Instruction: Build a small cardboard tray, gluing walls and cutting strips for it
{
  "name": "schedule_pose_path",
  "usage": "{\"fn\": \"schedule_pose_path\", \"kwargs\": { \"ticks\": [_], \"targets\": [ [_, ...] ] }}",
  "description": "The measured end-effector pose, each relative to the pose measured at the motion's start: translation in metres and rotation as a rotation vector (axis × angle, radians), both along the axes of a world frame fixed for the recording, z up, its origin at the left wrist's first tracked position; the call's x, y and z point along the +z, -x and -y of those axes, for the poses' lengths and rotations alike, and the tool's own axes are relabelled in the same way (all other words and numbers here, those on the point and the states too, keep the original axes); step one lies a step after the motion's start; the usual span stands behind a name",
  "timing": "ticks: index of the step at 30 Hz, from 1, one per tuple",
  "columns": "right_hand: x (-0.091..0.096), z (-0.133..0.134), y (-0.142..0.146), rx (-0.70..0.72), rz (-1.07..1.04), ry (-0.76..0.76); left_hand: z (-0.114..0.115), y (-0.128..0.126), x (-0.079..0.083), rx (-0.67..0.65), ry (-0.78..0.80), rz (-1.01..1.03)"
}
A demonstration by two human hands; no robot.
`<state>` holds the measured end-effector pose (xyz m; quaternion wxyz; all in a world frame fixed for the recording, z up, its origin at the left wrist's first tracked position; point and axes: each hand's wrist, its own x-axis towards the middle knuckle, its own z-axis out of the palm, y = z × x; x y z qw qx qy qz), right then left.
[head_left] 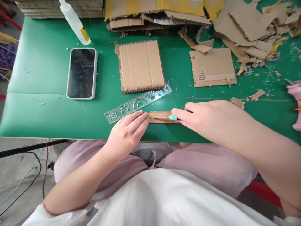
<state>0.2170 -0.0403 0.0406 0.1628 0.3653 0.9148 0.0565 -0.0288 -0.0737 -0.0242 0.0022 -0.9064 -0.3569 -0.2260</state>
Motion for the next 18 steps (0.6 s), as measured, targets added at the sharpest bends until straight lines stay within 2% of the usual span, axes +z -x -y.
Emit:
{"fn": "schedule_pose_path", "kwargs": {
  "ticks": [10,18],
  "targets": [
    [0.0,0.006,-0.007,0.004,-0.03,-0.044,0.0,0.0,0.0,0.012,-0.006,0.002],
    [0.008,0.008,-0.01,-0.065,0.039,0.04,0.001,0.001,0.003,0.007,0.025,-0.008]
  ]
}}
